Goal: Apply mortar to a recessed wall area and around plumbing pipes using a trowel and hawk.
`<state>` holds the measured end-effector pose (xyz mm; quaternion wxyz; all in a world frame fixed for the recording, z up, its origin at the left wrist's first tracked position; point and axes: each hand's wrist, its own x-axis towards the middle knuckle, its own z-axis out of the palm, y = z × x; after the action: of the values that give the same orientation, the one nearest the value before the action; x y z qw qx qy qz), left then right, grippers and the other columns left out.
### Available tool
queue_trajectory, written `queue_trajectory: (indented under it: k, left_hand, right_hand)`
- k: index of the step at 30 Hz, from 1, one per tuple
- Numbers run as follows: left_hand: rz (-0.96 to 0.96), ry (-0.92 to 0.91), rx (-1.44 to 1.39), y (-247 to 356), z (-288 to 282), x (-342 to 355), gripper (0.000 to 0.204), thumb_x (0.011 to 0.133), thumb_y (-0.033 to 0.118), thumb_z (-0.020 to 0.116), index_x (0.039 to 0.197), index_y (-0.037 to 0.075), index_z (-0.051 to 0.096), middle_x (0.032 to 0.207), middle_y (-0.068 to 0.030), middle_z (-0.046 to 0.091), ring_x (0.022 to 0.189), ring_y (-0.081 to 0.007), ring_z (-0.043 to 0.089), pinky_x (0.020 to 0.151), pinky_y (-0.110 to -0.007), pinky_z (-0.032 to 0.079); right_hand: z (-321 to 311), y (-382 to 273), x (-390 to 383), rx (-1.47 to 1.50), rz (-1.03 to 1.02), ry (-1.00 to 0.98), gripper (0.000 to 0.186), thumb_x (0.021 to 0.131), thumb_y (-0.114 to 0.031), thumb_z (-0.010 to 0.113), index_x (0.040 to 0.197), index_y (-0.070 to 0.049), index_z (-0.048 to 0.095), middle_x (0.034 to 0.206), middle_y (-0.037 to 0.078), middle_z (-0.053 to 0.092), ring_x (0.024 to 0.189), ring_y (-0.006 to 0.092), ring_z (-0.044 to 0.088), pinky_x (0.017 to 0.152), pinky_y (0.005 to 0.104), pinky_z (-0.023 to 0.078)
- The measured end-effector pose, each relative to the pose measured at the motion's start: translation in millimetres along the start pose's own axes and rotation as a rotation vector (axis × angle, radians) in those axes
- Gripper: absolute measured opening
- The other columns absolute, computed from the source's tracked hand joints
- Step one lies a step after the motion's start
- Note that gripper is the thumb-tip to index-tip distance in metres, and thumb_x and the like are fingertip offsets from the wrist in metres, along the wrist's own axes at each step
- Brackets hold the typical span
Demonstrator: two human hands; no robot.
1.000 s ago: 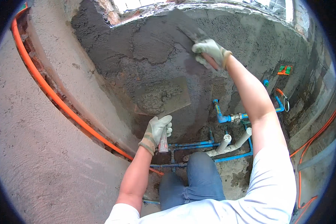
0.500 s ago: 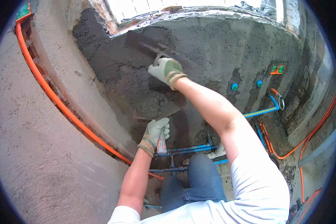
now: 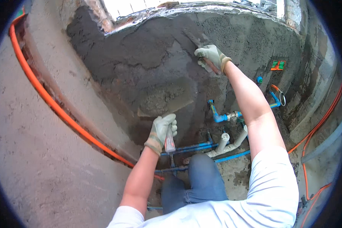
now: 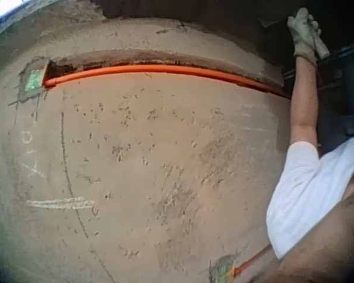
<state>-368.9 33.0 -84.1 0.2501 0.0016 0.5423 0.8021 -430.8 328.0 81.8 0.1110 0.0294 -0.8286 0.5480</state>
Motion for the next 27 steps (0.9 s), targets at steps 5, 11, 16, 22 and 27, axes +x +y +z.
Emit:
queue_trajectory:
  k: [5, 11, 16, 22, 27]
  left_hand:
    - [0.064, 0.079, 0.090, 0.3, -3.9, 1.9, 0.026, 0.086, 0.018, 0.069, 0.093, 0.006, 0.047, 0.074, -0.0048, 0.059, 0.056, -0.0142, 0.058, 0.050, -0.032, 0.049]
    - [0.122, 0.076, 0.140, 17.7, -8.7, -26.7, 0.024, 0.086, 0.016, 0.067, 0.092, 0.005, 0.047, 0.072, -0.0049, 0.056, 0.052, -0.0145, 0.054, 0.045, -0.031, 0.045]
    - [0.127, 0.077, 0.130, -11.7, -1.7, -42.9, 0.021, 0.087, 0.013, 0.062, 0.102, 0.008, 0.048, 0.069, -0.0047, 0.053, 0.048, -0.0138, 0.051, 0.041, -0.030, 0.039]
    - [0.071, 0.010, 0.074, -58.2, -42.9, -30.6, 0.024, 0.085, 0.005, 0.063, 0.101, 0.005, 0.045, 0.069, -0.0053, 0.054, 0.046, -0.0137, 0.049, 0.040, -0.031, 0.038]
    - [0.115, 0.116, -0.034, -16.8, -47.0, -37.7, 0.025, 0.086, 0.013, 0.067, 0.090, 0.006, 0.043, 0.068, -0.0042, 0.051, 0.050, -0.0128, 0.049, 0.042, -0.029, 0.038]
  right_hand:
    - [38.8, 49.4, -53.7, -0.043, -0.040, 0.257, 0.032, 0.084, -0.035, 0.070, 0.073, -0.005, 0.066, 0.063, 0.003, 0.063, 0.056, 0.0127, 0.059, 0.053, 0.0305, 0.046]
    - [112.8, 35.9, -158.8, -0.937, -0.513, 0.052, 0.033, 0.077, -0.035, 0.067, 0.065, -0.005, 0.062, 0.063, 0.018, 0.061, 0.060, 0.0364, 0.063, 0.057, 0.0453, 0.050]
    - [160.6, 19.4, -145.9, -1.003, -0.607, 0.000, 0.032, 0.081, -0.038, 0.063, 0.079, -0.006, 0.067, 0.069, 0.019, 0.066, 0.065, 0.0367, 0.065, 0.063, 0.0478, 0.052]
    - [215.8, -3.0, -130.4, -0.497, -0.151, 0.005, 0.038, 0.078, -0.041, 0.066, 0.070, -0.004, 0.069, 0.067, 0.020, 0.064, 0.068, 0.0376, 0.066, 0.068, 0.0426, 0.051]
    - [169.3, -13.1, -126.8, -0.752, -0.441, 0.016, 0.036, 0.078, -0.038, 0.069, 0.067, -0.004, 0.061, 0.065, 0.019, 0.061, 0.067, 0.0369, 0.063, 0.063, 0.0440, 0.049]
